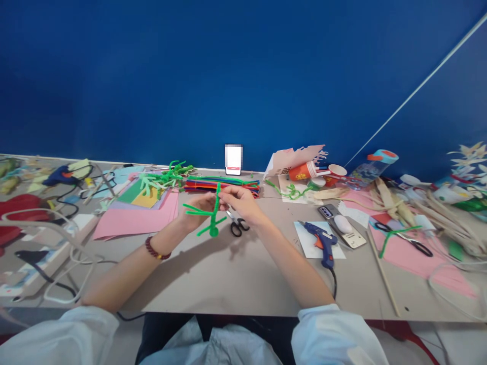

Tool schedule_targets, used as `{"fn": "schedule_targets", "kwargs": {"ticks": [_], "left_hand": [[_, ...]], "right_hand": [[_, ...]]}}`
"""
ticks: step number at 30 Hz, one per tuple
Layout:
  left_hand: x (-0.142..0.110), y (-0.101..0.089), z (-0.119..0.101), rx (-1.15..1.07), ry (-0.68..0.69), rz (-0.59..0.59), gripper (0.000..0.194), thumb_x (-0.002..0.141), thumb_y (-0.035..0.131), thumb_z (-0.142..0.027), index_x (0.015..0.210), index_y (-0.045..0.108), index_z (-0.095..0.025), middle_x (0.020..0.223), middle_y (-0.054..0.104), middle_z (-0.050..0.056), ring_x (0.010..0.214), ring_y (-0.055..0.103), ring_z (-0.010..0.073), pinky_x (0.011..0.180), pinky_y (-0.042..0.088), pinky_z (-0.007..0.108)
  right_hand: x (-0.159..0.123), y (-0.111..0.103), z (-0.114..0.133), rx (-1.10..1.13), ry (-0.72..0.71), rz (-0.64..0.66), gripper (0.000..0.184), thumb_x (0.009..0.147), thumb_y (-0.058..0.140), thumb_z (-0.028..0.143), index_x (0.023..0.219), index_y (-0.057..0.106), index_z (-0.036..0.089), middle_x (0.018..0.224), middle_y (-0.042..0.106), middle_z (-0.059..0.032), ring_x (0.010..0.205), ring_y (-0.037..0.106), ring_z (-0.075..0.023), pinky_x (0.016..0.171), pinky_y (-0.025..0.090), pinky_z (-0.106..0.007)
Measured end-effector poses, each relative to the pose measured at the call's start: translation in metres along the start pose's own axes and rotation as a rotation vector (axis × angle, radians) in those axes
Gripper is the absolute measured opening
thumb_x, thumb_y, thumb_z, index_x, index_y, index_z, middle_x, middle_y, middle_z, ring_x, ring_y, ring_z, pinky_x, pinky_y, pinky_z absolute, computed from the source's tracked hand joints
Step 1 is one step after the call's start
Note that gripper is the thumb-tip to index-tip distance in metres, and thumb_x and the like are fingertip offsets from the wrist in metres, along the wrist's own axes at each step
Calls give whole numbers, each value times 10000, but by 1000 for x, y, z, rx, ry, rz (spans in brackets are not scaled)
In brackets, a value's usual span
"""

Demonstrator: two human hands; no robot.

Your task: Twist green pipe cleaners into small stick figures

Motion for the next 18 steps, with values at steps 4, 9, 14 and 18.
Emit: {"fn": "schedule_targets", "kwargs": {"ticks": [4,9,14,18], "left_hand": [[-1,-12,-16,85,140,-149,580,825,404,-639,863,711,-147,821,702,101,823,644,230,798,484,355],[-36,-23,-68,545,654,-508,375,863,499,-505,1064,612,-209,986,655,74,953,594,200,898,433,341],[-34,11,-70,1173,686,-373,169,803,637,-348,916,669,-225,970,678,72,987,569,241,952,363,396],[-29,9,-63,1335,678,-371,102,796,638,-322,745,695,-255,866,708,57,926,589,255,1020,278,462]], "right_hand": [[0,-23,8,-142,-118,-247,291,663,702,462,665,565,205,641,576,17,625,516,-127,604,413,-269],[-4,-39,11,-243,-219,-412,242,713,648,429,695,572,200,702,562,4,692,510,-143,704,419,-288],[-7,-35,6,-219,-219,-430,221,727,638,424,702,565,218,735,589,-8,743,524,-159,755,440,-299],[-9,-30,3,-187,-206,-435,212,726,639,419,703,565,221,743,592,-10,759,542,-160,773,450,-305]]}}
Point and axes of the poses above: each hand's wrist, its own x-axis towards the middle knuckle, its own y-axis out of the palm, z = x × y, the point moved 10 cm from there along x, towards the middle knuckle
